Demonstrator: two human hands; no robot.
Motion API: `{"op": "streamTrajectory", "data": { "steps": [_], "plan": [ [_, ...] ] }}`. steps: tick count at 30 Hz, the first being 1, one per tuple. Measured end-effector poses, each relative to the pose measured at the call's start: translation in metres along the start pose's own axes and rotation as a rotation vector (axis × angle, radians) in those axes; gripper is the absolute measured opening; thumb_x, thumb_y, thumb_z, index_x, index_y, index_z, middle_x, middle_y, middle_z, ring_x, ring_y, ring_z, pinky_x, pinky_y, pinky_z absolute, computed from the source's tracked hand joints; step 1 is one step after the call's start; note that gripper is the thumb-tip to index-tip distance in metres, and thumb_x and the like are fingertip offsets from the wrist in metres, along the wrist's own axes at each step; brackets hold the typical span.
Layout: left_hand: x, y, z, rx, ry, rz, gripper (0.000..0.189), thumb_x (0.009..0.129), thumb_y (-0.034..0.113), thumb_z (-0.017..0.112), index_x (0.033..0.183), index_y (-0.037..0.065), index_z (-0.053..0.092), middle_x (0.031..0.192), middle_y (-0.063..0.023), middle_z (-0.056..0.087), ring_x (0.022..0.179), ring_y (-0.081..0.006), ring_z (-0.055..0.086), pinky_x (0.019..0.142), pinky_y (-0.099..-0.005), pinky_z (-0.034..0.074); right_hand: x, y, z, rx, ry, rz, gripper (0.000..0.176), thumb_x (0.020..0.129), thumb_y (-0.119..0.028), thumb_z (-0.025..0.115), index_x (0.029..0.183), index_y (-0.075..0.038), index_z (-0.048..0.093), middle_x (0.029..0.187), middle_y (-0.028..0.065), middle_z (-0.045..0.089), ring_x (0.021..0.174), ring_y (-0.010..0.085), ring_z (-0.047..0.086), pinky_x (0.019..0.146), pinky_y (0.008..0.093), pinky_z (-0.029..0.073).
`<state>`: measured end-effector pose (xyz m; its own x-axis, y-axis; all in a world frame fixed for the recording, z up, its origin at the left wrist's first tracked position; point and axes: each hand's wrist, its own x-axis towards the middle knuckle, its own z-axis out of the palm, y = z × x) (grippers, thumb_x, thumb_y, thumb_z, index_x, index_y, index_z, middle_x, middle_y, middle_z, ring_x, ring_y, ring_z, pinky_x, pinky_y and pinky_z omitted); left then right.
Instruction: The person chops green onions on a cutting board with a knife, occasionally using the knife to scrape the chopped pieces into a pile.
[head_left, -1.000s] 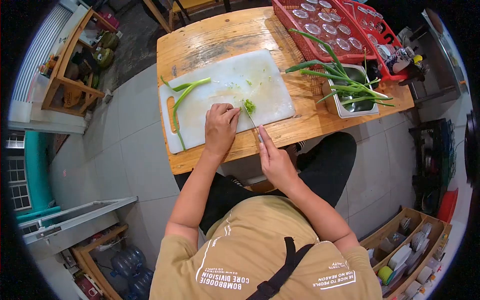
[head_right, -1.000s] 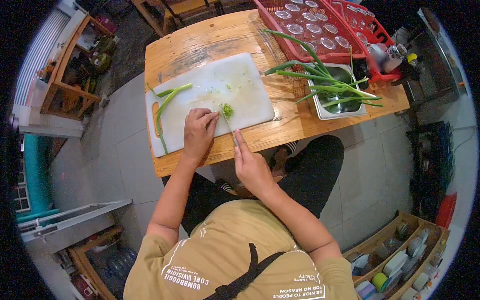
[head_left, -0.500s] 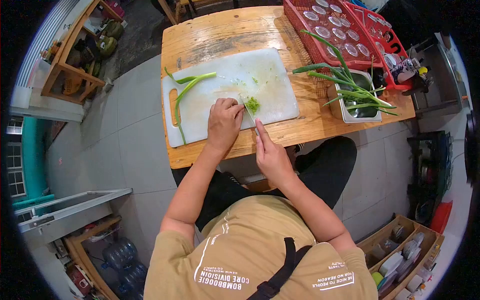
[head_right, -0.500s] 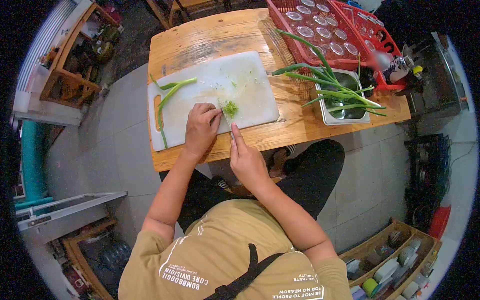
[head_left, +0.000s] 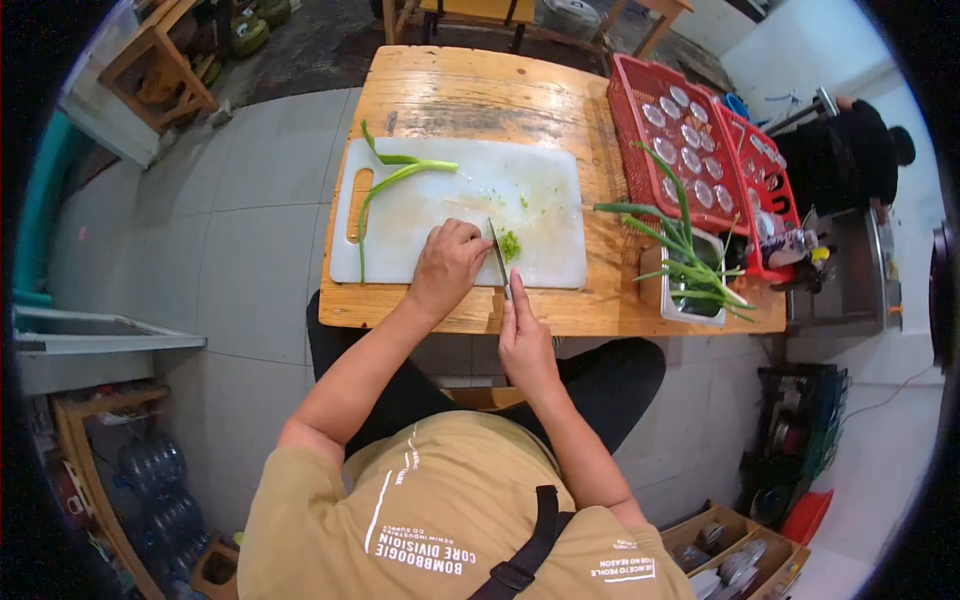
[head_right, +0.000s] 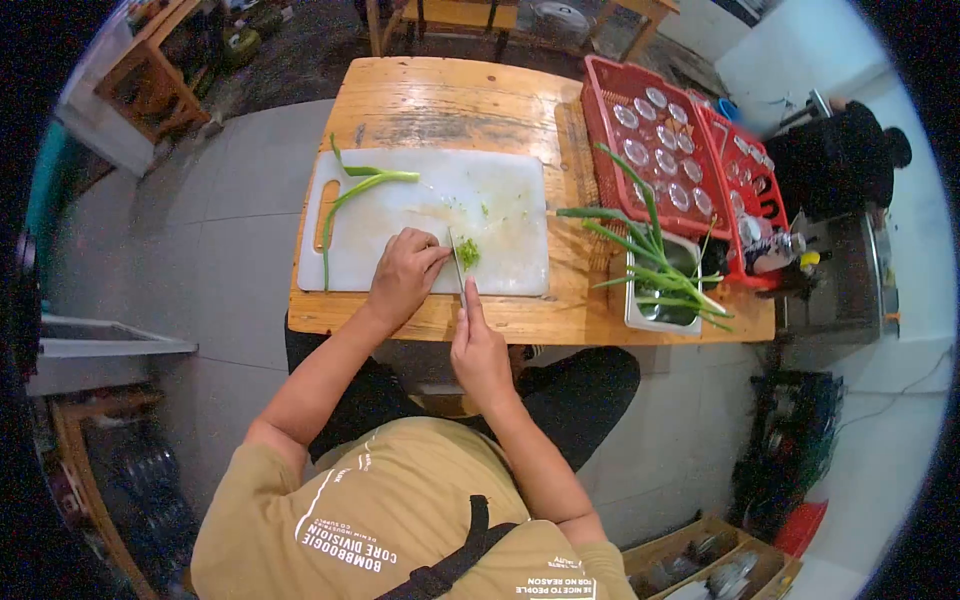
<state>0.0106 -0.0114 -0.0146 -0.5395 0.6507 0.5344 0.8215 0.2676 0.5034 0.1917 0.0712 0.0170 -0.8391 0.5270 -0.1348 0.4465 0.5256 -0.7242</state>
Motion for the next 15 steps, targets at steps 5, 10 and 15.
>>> {"op": "streamTrajectory", "data": {
  "steps": [5, 10, 15],
  "plan": [
    [-0.002, -0.003, 0.003, -0.043, 0.016, -0.003, 0.007, 0.091, 0.01, 0.079, 0.097, 0.006, 0.078, 0.101, -0.0069, 0.068, 0.105, -0.028, 0.063, 0.092, -0.0428, 0.051, -0.02, 0.002, -0.007, 0.131, 0.002, 0.018, 0.059, 0.117, -0.02, 0.046, 0.175, -0.018, 0.031, 0.076, 0.0274, 0.066, 0.067, 0.0427, 0.069, 0.067, 0.0481, 0.054],
    [0.003, -0.002, 0.005, -0.045, -0.006, -0.006, 0.008, 0.091, 0.01, 0.08, 0.097, 0.005, 0.078, 0.101, -0.0079, 0.069, 0.104, -0.0291, 0.064, 0.092, -0.0431, 0.051, -0.018, 0.008, -0.011, 0.143, 0.014, 0.048, 0.06, 0.118, -0.02, 0.046, 0.175, -0.018, 0.03, 0.073, 0.0239, 0.063, 0.062, 0.0347, 0.066, 0.066, 0.0453, 0.054],
    [0.001, -0.001, 0.003, -0.07, 0.001, -0.051, 0.008, 0.091, 0.011, 0.081, 0.097, 0.005, 0.079, 0.102, -0.0085, 0.069, 0.105, -0.0305, 0.065, 0.091, -0.0442, 0.051, -0.023, 0.002, -0.011, 0.141, -0.008, 0.04, 0.059, 0.117, -0.019, 0.047, 0.174, -0.019, 0.033, 0.068, 0.0192, 0.06, 0.058, 0.0309, 0.063, 0.063, 0.0442, 0.052]
  ]
}}
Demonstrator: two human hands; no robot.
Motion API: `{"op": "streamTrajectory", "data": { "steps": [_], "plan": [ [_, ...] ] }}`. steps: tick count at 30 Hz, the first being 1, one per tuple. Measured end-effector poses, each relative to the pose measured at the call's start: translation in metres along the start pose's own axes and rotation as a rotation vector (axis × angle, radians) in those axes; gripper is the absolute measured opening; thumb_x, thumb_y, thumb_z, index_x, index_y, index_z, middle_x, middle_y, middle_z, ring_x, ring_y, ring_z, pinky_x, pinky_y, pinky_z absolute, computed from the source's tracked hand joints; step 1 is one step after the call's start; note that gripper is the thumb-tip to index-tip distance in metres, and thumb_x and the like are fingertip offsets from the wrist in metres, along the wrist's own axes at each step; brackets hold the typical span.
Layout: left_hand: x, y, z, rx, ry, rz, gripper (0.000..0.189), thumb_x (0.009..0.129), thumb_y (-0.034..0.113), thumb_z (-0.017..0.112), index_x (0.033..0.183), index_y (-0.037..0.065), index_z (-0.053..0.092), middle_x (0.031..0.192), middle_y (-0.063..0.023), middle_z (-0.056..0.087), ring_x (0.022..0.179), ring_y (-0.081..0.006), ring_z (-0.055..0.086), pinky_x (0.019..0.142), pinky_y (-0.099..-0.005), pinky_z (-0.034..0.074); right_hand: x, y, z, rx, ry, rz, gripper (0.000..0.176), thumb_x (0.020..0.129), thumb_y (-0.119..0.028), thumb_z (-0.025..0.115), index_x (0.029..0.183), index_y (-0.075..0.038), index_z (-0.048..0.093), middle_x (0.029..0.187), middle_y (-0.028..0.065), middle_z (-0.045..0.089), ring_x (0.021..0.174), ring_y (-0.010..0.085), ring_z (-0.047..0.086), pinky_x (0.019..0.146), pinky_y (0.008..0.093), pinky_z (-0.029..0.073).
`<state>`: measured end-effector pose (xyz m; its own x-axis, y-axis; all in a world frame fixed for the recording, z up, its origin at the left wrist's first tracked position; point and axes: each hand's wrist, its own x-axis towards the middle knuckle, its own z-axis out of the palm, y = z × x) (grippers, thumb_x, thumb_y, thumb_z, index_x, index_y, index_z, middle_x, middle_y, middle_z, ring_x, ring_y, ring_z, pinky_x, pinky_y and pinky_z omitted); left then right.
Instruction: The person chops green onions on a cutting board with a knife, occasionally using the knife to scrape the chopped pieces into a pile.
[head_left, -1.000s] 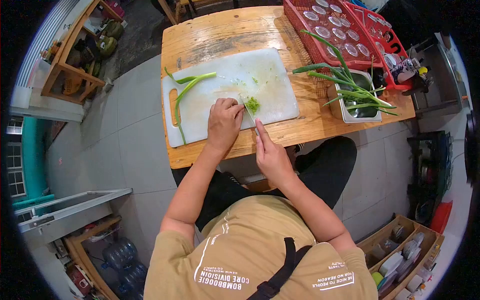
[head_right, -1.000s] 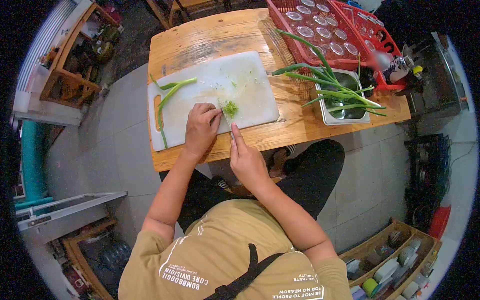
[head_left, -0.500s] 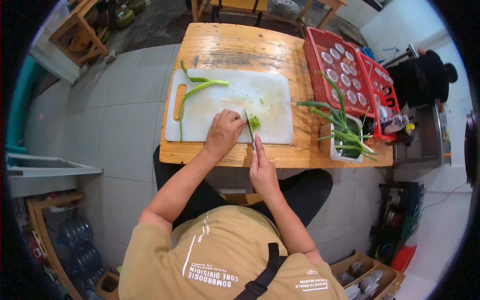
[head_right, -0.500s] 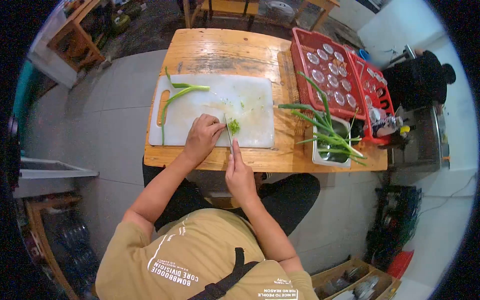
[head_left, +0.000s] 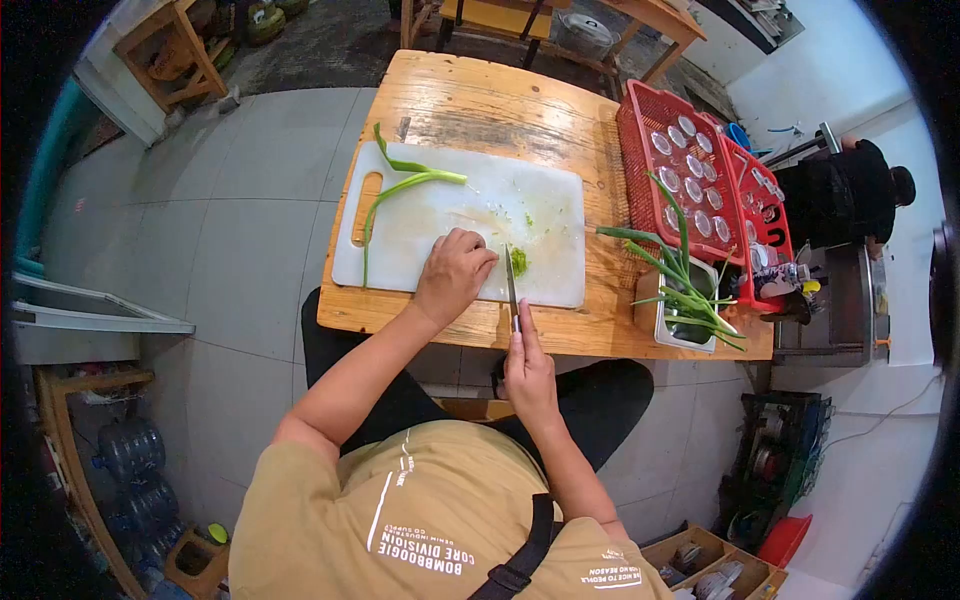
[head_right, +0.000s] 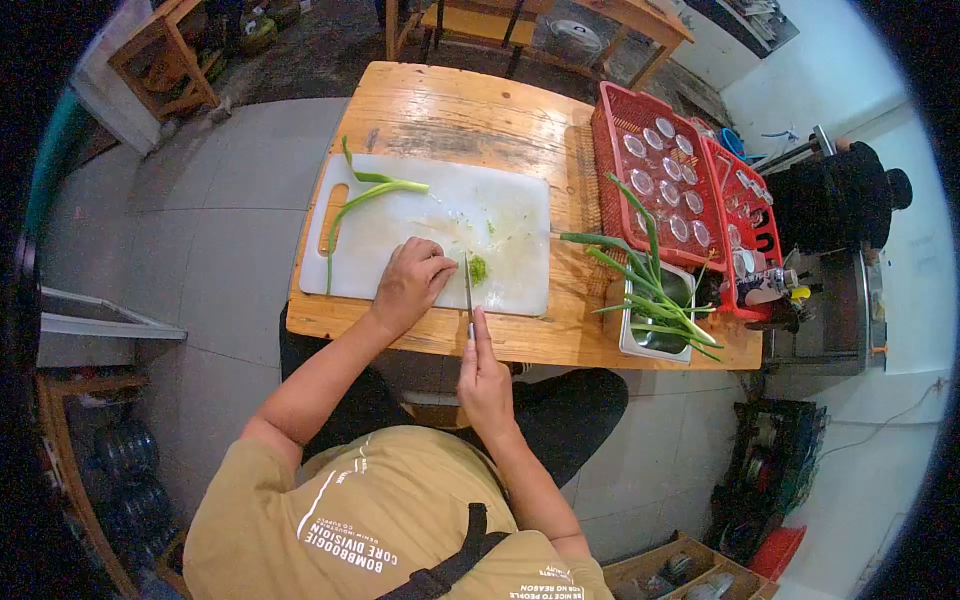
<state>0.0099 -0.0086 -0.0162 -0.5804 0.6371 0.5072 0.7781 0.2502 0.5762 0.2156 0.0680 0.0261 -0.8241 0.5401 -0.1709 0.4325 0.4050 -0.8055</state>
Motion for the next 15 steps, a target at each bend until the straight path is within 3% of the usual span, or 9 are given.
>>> {"op": "streamTrajectory", "data": {
  "steps": [8, 15],
  "plan": [
    [0.0, 0.0, 0.002, 0.019, 0.01, -0.012, 0.005, 0.092, 0.012, 0.078, 0.095, 0.007, 0.078, 0.102, -0.0052, 0.067, 0.106, -0.0272, 0.062, 0.094, -0.0418, 0.049, -0.004, 0.002, 0.006, 0.022, -0.013, -0.066, 0.061, 0.116, -0.016, 0.049, 0.174, -0.021, 0.033, 0.068, 0.0184, 0.059, 0.058, 0.0316, 0.063, 0.063, 0.0442, 0.052],
    [0.001, 0.001, 0.001, -0.001, 0.0, -0.028, 0.008, 0.089, 0.009, 0.08, 0.096, 0.006, 0.079, 0.102, -0.0075, 0.07, 0.106, -0.0297, 0.065, 0.092, -0.0444, 0.051, -0.006, -0.007, 0.006, -0.004, -0.007, -0.069, 0.061, 0.116, -0.016, 0.049, 0.174, -0.022, 0.033, 0.068, 0.0198, 0.059, 0.058, 0.033, 0.063, 0.063, 0.0448, 0.052]
  ]
}}
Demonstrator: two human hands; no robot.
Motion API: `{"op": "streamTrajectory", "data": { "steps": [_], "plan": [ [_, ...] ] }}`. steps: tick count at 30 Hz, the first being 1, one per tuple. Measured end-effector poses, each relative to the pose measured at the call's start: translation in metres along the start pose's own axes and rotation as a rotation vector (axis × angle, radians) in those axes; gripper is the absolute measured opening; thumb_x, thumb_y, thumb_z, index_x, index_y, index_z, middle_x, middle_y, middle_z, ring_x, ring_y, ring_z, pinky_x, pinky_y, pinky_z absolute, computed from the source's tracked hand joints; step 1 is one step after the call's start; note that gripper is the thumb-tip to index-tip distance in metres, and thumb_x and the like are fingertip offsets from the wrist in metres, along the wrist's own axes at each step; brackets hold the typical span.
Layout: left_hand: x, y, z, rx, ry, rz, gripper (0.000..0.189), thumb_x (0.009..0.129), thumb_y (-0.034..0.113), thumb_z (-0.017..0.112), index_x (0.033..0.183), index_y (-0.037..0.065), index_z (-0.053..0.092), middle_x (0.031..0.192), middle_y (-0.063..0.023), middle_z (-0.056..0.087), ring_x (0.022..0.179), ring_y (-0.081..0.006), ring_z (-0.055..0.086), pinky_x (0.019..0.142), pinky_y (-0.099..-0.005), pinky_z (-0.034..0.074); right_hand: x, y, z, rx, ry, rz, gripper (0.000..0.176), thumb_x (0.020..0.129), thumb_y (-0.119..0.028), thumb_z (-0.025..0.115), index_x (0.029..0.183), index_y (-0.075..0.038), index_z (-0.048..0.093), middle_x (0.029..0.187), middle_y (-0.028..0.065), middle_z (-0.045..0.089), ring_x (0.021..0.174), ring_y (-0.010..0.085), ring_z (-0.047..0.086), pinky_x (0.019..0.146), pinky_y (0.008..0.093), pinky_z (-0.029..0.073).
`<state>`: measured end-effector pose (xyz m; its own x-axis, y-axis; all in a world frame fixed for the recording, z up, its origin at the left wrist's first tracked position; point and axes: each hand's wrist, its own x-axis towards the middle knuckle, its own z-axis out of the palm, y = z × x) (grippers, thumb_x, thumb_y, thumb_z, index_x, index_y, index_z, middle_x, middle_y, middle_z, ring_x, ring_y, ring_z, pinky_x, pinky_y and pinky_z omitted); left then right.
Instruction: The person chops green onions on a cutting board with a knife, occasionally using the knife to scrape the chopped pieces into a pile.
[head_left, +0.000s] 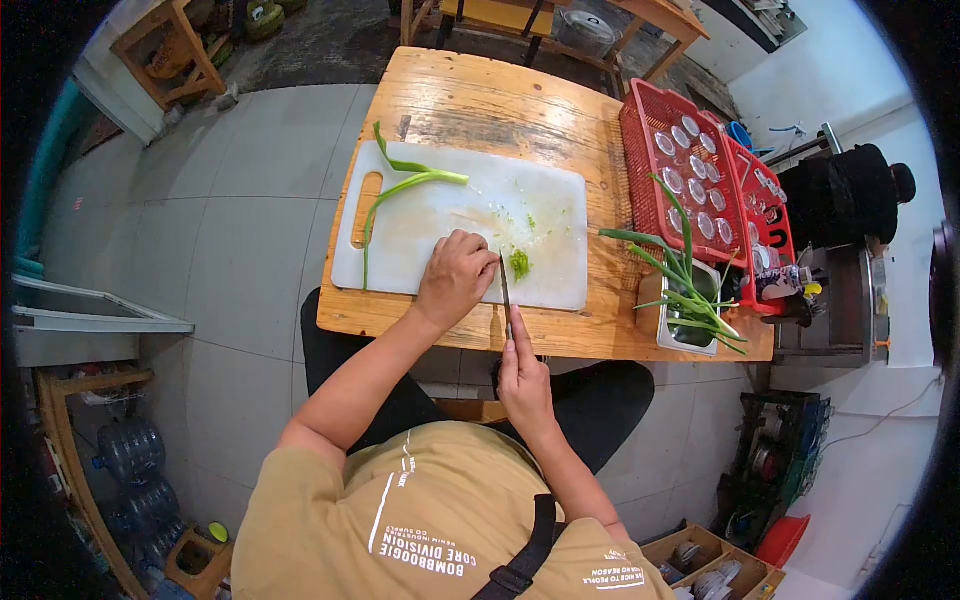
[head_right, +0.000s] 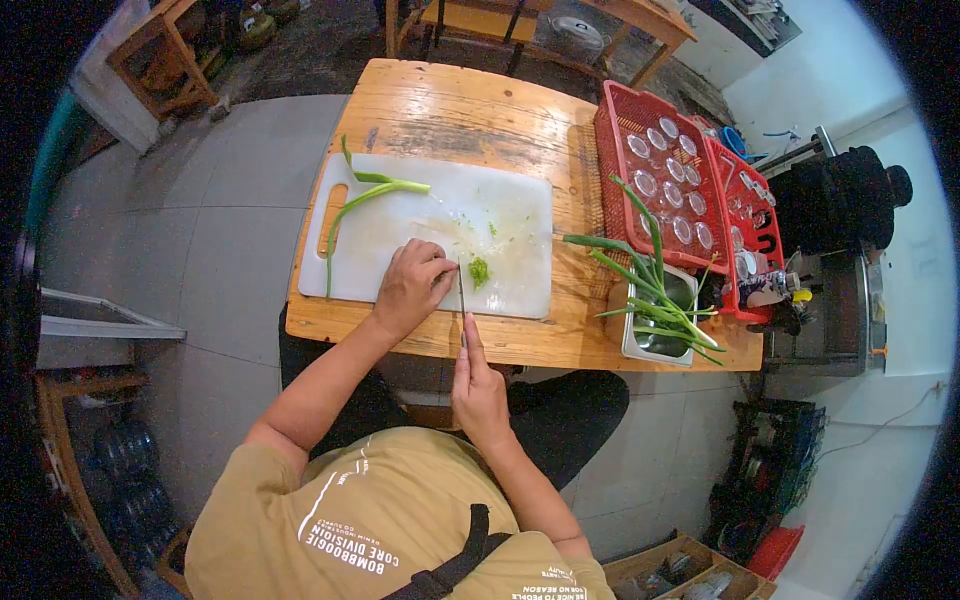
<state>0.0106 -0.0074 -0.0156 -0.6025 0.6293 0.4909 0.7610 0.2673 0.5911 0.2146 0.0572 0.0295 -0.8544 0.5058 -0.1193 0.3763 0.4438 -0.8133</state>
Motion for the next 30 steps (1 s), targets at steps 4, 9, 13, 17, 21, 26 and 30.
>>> {"op": "streamTrajectory", "data": {
  "steps": [4, 9, 13, 17, 21, 26, 30],
  "plan": [
    [0.001, 0.0, 0.001, 0.001, 0.005, -0.002, 0.008, 0.089, 0.009, 0.08, 0.096, 0.006, 0.078, 0.102, -0.0075, 0.07, 0.106, -0.0295, 0.065, 0.092, -0.0441, 0.051, 0.0, -0.001, 0.0, -0.018, -0.014, 0.035, 0.06, 0.116, -0.016, 0.049, 0.174, -0.022, 0.033, 0.068, 0.02, 0.06, 0.058, 0.0335, 0.063, 0.063, 0.0448, 0.052],
    [0.001, -0.002, 0.001, 0.013, -0.001, 0.006, 0.008, 0.089, 0.009, 0.08, 0.096, 0.005, 0.078, 0.102, -0.0077, 0.07, 0.106, -0.0296, 0.064, 0.092, -0.0441, 0.051, 0.005, 0.0, 0.001, -0.003, -0.024, 0.02, 0.059, 0.116, -0.016, 0.048, 0.173, -0.02, 0.035, 0.068, 0.0199, 0.06, 0.058, 0.0338, 0.064, 0.063, 0.0445, 0.053],
    [0.0, -0.003, 0.004, 0.022, 0.002, 0.031, 0.007, 0.09, 0.01, 0.08, 0.095, 0.006, 0.077, 0.101, -0.0071, 0.068, 0.105, -0.029, 0.063, 0.093, -0.0434, 0.05, 0.021, 0.004, 0.0, 0.02, -0.001, -0.052, 0.059, 0.116, -0.015, 0.048, 0.173, -0.02, 0.035, 0.072, 0.0228, 0.065, 0.062, 0.0369, 0.068, 0.065, 0.045, 0.054],
    [0.0, 0.001, 0.002, 0.023, 0.015, 0.019, 0.006, 0.091, 0.011, 0.078, 0.095, 0.006, 0.077, 0.102, -0.0064, 0.068, 0.106, -0.0279, 0.062, 0.094, -0.0424, 0.049, 0.006, -0.003, -0.003, 0.015, -0.053, 0.048, 0.059, 0.116, -0.014, 0.048, 0.173, -0.02, 0.035, 0.079, 0.0278, 0.069, 0.07, 0.041, 0.073, 0.068, 0.0459, 0.056],
    [-0.002, 0.002, 0.0, 0.045, 0.011, 0.05, 0.007, 0.091, 0.01, 0.078, 0.097, 0.006, 0.076, 0.103, -0.0063, 0.069, 0.106, -0.0276, 0.063, 0.094, -0.0421, 0.049, 0.002, 0.0, 0.004, 0.0, -0.009, 0.018, 0.058, 0.115, -0.016, 0.048, 0.172, -0.021, 0.036, 0.077, 0.029, 0.068, 0.071, 0.045, 0.072, 0.067, 0.0506, 0.054],
    [-0.001, 0.002, 0.0, 0.026, 0.033, 0.05, 0.01, 0.091, 0.01, 0.08, 0.099, 0.006, 0.077, 0.102, -0.0077, 0.07, 0.106, -0.0298, 0.064, 0.094, -0.0437, 0.05, 0.032, 0.005, 0.005, -0.001, 0.015, 0.03, 0.057, 0.115, -0.019, 0.049, 0.171, -0.022, 0.038, 0.078, 0.0305, 0.068, 0.071, 0.0488, 0.07, 0.068, 0.0541, 0.054],
    [0.001, 0.002, -0.001, 0.014, 0.029, 0.04, 0.009, 0.091, 0.01, 0.081, 0.098, 0.006, 0.077, 0.101, -0.0078, 0.07, 0.104, -0.0301, 0.064, 0.094, -0.0433, 0.05, 0.016, 0.012, 0.003, -0.009, 0.062, -0.045, 0.056, 0.115, -0.02, 0.048, 0.171, -0.022, 0.04, 0.076, 0.0293, 0.066, 0.069, 0.0469, 0.069, 0.069, 0.052, 0.054]
  ]
}}
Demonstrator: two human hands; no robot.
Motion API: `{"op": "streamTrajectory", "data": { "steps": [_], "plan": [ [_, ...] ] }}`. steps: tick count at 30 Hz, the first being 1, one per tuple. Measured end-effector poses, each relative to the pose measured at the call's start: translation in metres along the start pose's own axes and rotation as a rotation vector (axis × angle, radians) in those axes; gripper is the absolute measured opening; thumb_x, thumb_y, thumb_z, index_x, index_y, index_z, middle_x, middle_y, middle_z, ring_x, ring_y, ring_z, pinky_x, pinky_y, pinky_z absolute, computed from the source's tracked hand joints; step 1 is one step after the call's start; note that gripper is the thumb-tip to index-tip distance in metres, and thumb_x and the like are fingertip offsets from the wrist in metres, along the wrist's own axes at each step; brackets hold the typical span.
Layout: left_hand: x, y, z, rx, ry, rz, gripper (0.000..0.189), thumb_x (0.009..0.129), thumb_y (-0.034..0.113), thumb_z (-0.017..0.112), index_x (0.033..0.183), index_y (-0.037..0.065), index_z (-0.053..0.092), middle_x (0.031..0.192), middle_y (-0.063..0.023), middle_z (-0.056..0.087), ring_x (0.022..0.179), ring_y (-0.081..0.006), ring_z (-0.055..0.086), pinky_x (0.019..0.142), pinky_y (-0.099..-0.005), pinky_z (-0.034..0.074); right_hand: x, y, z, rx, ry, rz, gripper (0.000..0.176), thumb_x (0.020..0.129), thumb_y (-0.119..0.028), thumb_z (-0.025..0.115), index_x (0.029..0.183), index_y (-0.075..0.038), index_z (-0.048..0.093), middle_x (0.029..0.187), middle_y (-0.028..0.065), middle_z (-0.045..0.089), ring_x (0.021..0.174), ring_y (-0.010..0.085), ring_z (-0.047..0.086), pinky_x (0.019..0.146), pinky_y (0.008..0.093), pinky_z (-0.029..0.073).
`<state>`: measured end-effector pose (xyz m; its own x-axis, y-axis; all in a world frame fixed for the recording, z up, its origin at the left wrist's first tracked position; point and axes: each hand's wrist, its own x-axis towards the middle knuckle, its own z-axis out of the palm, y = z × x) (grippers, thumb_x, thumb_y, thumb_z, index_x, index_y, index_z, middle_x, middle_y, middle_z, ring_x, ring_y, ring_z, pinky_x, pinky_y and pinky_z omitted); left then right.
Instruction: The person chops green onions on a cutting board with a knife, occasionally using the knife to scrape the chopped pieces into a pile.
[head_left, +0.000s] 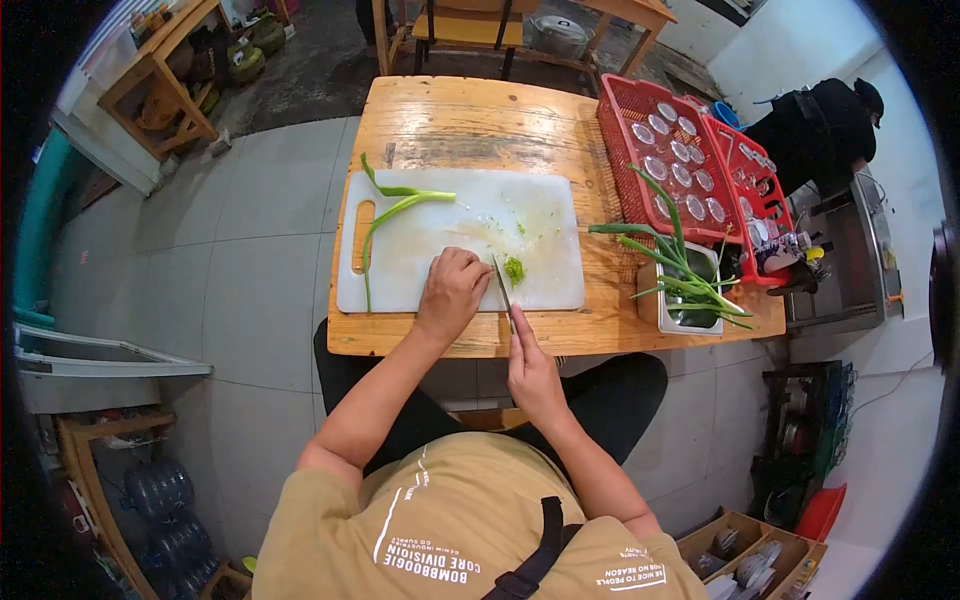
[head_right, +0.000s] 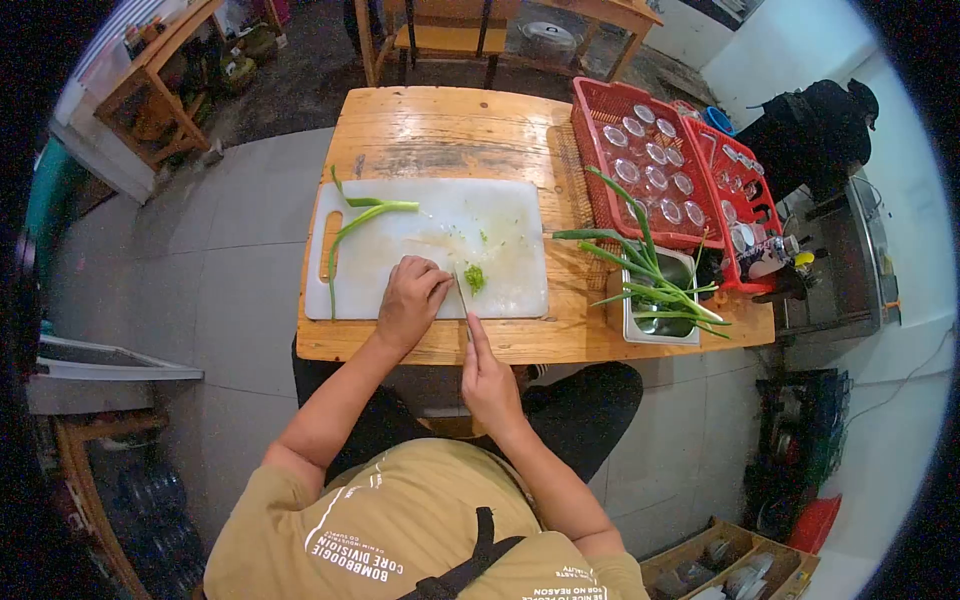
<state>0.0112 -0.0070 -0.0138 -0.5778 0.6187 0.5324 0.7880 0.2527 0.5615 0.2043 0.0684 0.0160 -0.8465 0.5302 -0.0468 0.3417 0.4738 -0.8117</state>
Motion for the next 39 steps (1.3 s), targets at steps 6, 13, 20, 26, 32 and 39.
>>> {"op": "streamTrajectory", "data": {
  "steps": [6, 13, 20, 26, 32, 39],
  "plan": [
    [0.004, 0.002, 0.002, -0.003, -0.027, 0.003, 0.007, 0.091, 0.01, 0.08, 0.096, 0.005, 0.078, 0.099, -0.0081, 0.07, 0.103, -0.0304, 0.064, 0.093, -0.0437, 0.05, -0.011, -0.011, -0.012, 0.131, -0.025, 0.135, 0.054, 0.117, -0.02, 0.047, 0.171, -0.02, 0.04, 0.07, 0.0216, 0.059, 0.062, 0.0285, 0.061, 0.067, 0.0405, 0.052],
    [0.003, 0.002, 0.002, -0.006, -0.038, 0.005, 0.009, 0.089, 0.008, 0.08, 0.098, 0.005, 0.079, 0.1, -0.0077, 0.069, 0.104, -0.0294, 0.064, 0.093, -0.0438, 0.05, -0.012, -0.01, -0.008, 0.163, -0.048, 0.118, 0.054, 0.117, -0.021, 0.048, 0.171, -0.019, 0.04, 0.069, 0.0225, 0.058, 0.06, 0.0291, 0.061, 0.067, 0.0412, 0.053],
    [0.004, 0.001, 0.003, 0.002, -0.054, -0.002, 0.013, 0.086, 0.007, 0.08, 0.099, 0.005, 0.079, 0.102, -0.008, 0.069, 0.105, -0.0289, 0.063, 0.093, -0.0438, 0.049, 0.001, -0.007, -0.001, 0.144, -0.009, 0.042, 0.054, 0.115, -0.019, 0.051, 0.169, -0.017, 0.042, 0.075, 0.0286, 0.064, 0.067, 0.0449, 0.067, 0.067, 0.0479, 0.054],
    [0.003, 0.004, 0.003, 0.023, -0.04, -0.012, 0.01, 0.09, 0.007, 0.08, 0.099, 0.003, 0.079, 0.103, -0.0093, 0.071, 0.104, -0.0307, 0.064, 0.092, -0.0443, 0.05, -0.01, -0.004, 0.009, 0.062, 0.062, 0.003, 0.056, 0.113, -0.019, 0.053, 0.168, -0.018, 0.043, 0.072, 0.0303, 0.065, 0.067, 0.0507, 0.067, 0.065, 0.0579, 0.053],
    [0.003, 0.008, 0.002, 0.029, -0.013, -0.017, 0.009, 0.092, 0.007, 0.08, 0.099, 0.002, 0.078, 0.102, -0.0112, 0.07, 0.104, -0.0326, 0.064, 0.094, -0.0453, 0.051, 0.003, 0.002, 0.012, 0.021, 0.101, -0.025, 0.056, 0.113, -0.021, 0.054, 0.168, -0.02, 0.044, 0.071, 0.0297, 0.065, 0.066, 0.051, 0.067, 0.065, 0.0602, 0.052],
    [0.004, 0.005, 0.002, 0.011, -0.047, -0.025, 0.008, 0.092, 0.007, 0.08, 0.098, 0.001, 0.078, 0.102, -0.0122, 0.069, 0.102, -0.0334, 0.064, 0.094, -0.0447, 0.052, 0.0, 0.003, 0.003, 0.057, 0.087, -0.014, 0.054, 0.113, -0.02, 0.054, 0.166, -0.015, 0.045, 0.071, 0.0296, 0.065, 0.067, 0.0509, 0.067, 0.066, 0.059, 0.052]
  ]
}}
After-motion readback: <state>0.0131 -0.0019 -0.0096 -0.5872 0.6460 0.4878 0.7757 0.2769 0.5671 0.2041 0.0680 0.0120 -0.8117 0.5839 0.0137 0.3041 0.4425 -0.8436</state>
